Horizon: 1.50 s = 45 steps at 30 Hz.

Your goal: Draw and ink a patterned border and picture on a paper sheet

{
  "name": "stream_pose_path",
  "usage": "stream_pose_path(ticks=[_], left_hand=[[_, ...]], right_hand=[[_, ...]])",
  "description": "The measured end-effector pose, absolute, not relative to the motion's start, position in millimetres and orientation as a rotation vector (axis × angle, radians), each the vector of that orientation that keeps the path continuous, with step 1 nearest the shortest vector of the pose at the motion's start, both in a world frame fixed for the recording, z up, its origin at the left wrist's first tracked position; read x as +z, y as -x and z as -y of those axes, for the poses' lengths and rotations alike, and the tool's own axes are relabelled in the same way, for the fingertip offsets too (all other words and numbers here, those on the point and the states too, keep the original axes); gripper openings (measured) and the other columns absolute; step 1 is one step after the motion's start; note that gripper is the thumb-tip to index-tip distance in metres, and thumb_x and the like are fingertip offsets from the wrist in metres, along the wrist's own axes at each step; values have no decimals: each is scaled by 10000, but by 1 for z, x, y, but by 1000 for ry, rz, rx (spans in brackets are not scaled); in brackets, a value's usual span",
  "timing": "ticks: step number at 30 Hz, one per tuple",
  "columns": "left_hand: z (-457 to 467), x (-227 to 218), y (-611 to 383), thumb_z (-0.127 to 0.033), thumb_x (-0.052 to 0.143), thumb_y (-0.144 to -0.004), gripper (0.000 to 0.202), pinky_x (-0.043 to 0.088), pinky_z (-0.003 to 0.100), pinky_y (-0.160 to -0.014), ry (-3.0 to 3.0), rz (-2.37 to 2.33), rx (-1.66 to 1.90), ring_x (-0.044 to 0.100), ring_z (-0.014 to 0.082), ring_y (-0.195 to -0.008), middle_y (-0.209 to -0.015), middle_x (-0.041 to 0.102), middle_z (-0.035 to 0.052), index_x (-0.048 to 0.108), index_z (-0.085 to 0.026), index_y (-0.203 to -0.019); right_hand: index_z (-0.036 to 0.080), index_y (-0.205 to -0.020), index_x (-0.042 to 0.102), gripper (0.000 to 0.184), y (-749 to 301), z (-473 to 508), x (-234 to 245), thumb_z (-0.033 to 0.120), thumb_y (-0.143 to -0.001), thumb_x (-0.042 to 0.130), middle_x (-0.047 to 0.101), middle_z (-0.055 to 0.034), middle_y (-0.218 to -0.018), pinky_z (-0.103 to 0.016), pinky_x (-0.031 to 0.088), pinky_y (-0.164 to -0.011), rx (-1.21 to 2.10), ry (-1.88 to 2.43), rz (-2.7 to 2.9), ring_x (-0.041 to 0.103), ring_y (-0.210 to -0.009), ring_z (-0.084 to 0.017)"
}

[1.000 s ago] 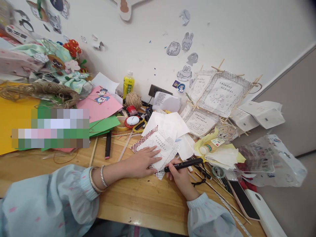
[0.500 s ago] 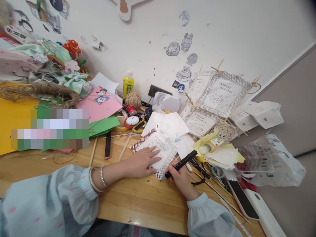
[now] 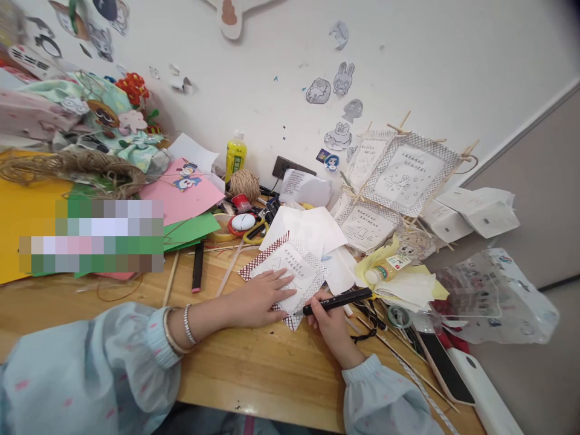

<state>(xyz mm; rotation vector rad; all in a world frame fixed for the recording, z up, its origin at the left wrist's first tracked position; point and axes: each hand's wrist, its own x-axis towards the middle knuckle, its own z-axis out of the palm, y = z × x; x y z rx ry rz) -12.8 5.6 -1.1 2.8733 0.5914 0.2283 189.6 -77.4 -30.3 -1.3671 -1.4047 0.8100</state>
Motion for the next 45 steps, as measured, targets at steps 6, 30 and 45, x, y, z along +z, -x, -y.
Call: stream_pose_path(ticks=[6,30,45], left_hand=[[-5,0,13,-416,547,-888,529,232,439,-1112,-2870,-575,251,262,305,-1383,-1463,379,118,476,-195,-1363],[-5,1,12,-429,525,-897,547,213,432,-1115,-2858,-614,179,222,316,-1395,-1496,308,128,451,-189,-1384],[-6,-1,13,-423,525,-897,542,212,437,-1112,-2855,-593,207,230,319,-1392,-1496,311,127,449,-194,-1382]], right_hand=[[181,-634,529,258,-189,77,-31,345,-833,521,422,63,-464,-201,260,-382,851,1349,1378,384,-392,-82],[186,-650,529,288,-192,76,-35,372,-867,493,438,54,-498,-222,273,-410,755,1375,1397,386,-423,-95],[198,-672,498,335,-188,76,-26,461,-877,469,467,49,-497,-222,299,-413,709,1405,1322,396,-421,-99]])
